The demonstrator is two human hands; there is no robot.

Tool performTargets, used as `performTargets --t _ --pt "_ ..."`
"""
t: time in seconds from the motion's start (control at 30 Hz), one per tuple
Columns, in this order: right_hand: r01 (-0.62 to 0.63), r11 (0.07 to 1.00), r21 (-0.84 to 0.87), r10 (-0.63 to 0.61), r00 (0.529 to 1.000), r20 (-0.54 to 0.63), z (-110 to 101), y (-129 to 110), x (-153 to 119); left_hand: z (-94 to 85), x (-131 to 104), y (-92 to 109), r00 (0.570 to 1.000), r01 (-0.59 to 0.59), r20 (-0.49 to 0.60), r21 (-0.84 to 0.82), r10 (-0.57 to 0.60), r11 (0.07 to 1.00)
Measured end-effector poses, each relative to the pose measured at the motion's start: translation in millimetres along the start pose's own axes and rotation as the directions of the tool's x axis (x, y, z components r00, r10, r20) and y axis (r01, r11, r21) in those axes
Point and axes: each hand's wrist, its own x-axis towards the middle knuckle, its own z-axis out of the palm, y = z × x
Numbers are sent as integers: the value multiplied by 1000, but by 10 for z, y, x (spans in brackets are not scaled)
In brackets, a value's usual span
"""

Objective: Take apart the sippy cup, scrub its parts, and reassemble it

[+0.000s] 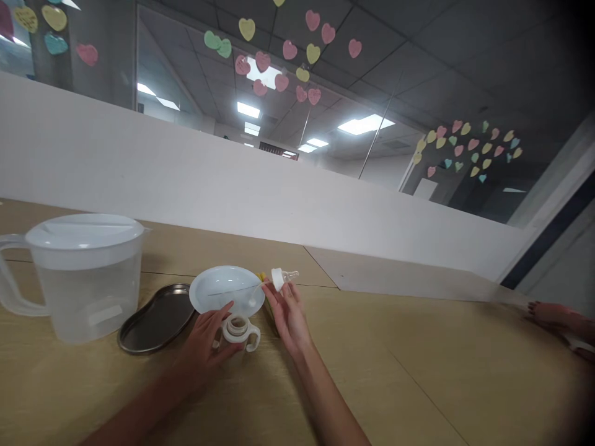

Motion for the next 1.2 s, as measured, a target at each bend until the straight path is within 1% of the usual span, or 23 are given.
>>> performTargets --t 0.13,0.23,0.3,0.37,0.43,0.5,0.57,0.63,0.67,0.8,0.87,0.93,1.07,1.2 --pt "8 999 -50 -10 999 -47 -104 176 21 -2 1 8 1000 1 -9 -12 -1 1000" --pt "19 983 -185 -32 997 -66 -176 290 32 -6 4 13 1000 7 -4 -11 -7 1000" --pt "56 953 -297 -68 997 -31 -211 342 38 -5 5 11 1000 4 4 -9 -4 1000" --pt "101 920 -378 -95 995 35 -238 381 45 -2 5 4 1000 -5 3 -2 5 1000" --pt "122 897 -425 -93 992 89 -262 415 52 3 4 -5 1000 -19 -7 12 19 1000" --pt "136 879 -457 -97 989 108 -290 446 60 7 3 -12 999 -39 -17 29 39 999" --pt "174 851 -496 -132 984 118 -326 470 70 7 3 -12 998 -55 -23 43 56 998" --pt "233 795 -560 -178 972 150 -366 484 78 4 3 -5 998 -62 -26 52 64 997" --pt "264 752 -604 -197 964 176 -385 487 79 1 5 0 997 -64 -26 56 66 996" --pt "362 531 -766 -242 931 272 -435 485 62 -12 14 23 997 -68 -25 70 70 995" --pt "375 463 -803 -247 925 289 -439 489 46 -20 18 30 997 -74 -25 77 76 994" --pt "365 459 -810 -222 930 294 -434 503 30 -27 19 36 996 -84 -21 86 86 993" --pt "306 538 -785 -140 951 274 -418 548 8 -37 17 49 995 -96 -15 94 98 991" --pt "278 569 -774 -154 961 232 -390 561 3 -36 17 49 994 -104 -22 96 107 990"
